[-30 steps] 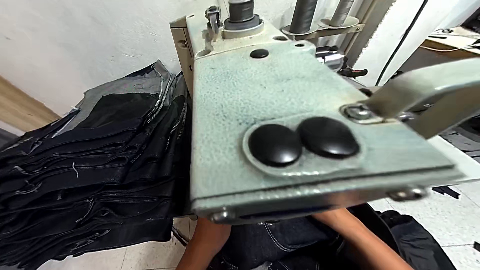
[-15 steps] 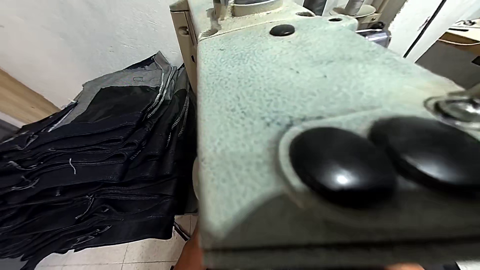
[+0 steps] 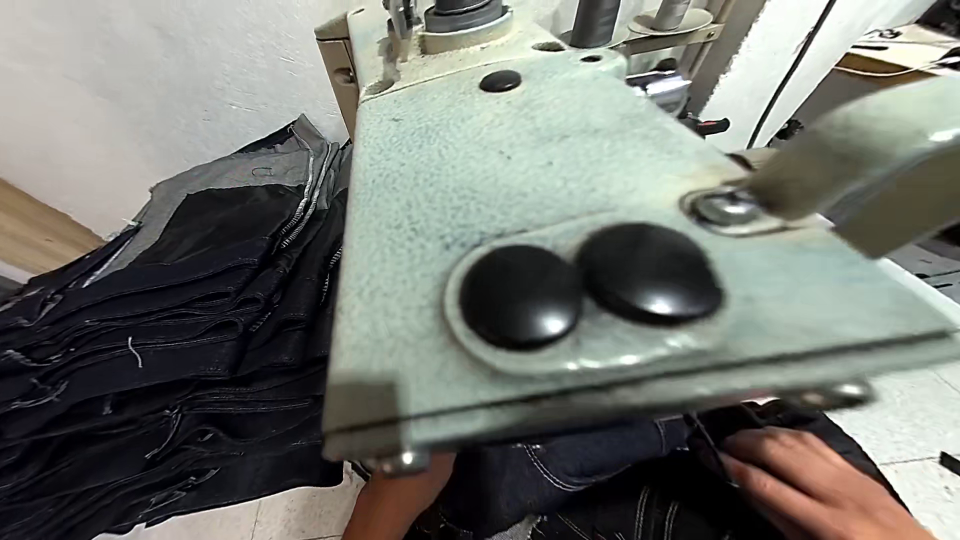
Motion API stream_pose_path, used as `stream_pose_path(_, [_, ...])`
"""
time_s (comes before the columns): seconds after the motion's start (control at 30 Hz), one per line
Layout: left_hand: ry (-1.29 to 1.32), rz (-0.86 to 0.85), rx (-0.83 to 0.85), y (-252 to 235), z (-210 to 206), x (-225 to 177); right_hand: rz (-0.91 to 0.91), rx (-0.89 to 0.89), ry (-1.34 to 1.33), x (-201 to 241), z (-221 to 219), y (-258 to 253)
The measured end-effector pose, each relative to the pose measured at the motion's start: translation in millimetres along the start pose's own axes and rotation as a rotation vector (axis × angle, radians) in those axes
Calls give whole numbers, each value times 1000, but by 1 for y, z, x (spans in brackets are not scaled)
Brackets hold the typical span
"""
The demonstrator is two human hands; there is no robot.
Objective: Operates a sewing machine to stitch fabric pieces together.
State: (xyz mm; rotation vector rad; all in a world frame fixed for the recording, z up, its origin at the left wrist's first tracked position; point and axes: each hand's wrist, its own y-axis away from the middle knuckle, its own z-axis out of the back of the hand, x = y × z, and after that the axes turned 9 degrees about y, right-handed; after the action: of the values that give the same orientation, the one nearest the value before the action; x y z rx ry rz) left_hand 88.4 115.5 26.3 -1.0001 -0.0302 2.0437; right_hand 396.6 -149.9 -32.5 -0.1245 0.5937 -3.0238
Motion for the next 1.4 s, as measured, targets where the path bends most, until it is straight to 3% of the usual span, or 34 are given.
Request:
stream_pose_path(0.1, [-14,53,25,-3,0,-8,40,-67,-38,5,-10,4])
stream_pose_path(0.3, [-47,49,-35,0,-6,-13,-213,-397,180,-5,-28,-23])
stream_pose_path(0.47, [-16,50,-97,2,-14,-10,-270,-407,281,-22,-33,-50])
stream_pose_path(0.6, [164,135,-125,3,-20,-9,-253,-403,167,-31,-38,-70])
stream_pose_path(0.73, [270,111,-119,11,36,32,-154,-526,8,7,-22,-107])
stream_pose_path(0.8, [136,62,-63,25,89,80,-23,-472,-95,55,-16,-123])
stream_pose_path(0.87, [-158,-22,-50,39,122,108,101,-439,-101,102,-19,-133])
stream_pose_path(0.97, [-547,-72,-78,39,111,72,102,-463,-80,120,-29,-134])
stream_pose_path(1.03, [-548,-93,-185,28,74,33,107,-442,-80,114,-27,-130])
stream_pose_path(1.1, [-421,-85,-246,19,26,4,143,-430,-64,109,-22,-127])
stream_pose_path(1.17, [-186,-19,-171,14,-9,-5,201,-428,-66,108,-13,-127])
stream_pose_path(1.27, [163,16,6,13,-10,4,198,-355,-216,113,5,-135])
stream_pose_path(1.4, [509,13,122,20,-3,18,-75,-164,-574,105,2,-145])
